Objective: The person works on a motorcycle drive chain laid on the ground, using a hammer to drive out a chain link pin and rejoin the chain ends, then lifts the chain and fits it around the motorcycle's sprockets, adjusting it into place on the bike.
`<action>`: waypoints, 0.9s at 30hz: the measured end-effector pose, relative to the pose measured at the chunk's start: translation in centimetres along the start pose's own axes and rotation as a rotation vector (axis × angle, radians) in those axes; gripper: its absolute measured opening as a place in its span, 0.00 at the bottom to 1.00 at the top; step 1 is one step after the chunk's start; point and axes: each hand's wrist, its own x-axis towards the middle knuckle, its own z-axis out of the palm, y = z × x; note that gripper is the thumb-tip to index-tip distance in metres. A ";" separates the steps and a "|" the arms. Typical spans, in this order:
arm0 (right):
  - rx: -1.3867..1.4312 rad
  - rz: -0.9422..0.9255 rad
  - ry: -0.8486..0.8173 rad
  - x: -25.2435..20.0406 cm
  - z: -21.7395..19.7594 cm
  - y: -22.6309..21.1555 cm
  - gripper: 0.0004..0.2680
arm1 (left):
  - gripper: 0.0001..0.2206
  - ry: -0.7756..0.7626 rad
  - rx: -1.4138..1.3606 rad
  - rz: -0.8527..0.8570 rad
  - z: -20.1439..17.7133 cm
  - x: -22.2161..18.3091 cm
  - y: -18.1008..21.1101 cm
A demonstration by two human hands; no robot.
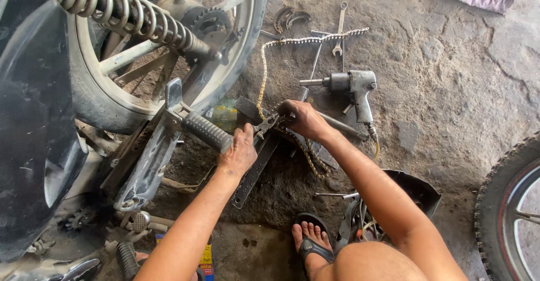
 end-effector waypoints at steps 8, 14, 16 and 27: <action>0.003 0.136 0.317 -3.7 -1.8 1.9 0.11 | 0.24 -0.074 -0.102 0.007 -0.7 -0.3 0.0; -0.437 0.596 0.153 -7.2 -2.1 6.4 0.15 | 0.19 -0.102 -0.364 -0.110 -1.0 -0.2 0.4; -0.551 0.711 -0.058 -8.1 -2.0 7.3 0.18 | 0.20 -0.143 -0.314 -0.069 -1.8 -0.6 0.0; -0.686 0.474 -0.308 -8.0 0.8 13.7 0.09 | 0.08 0.134 -1.034 -0.530 1.8 2.8 3.7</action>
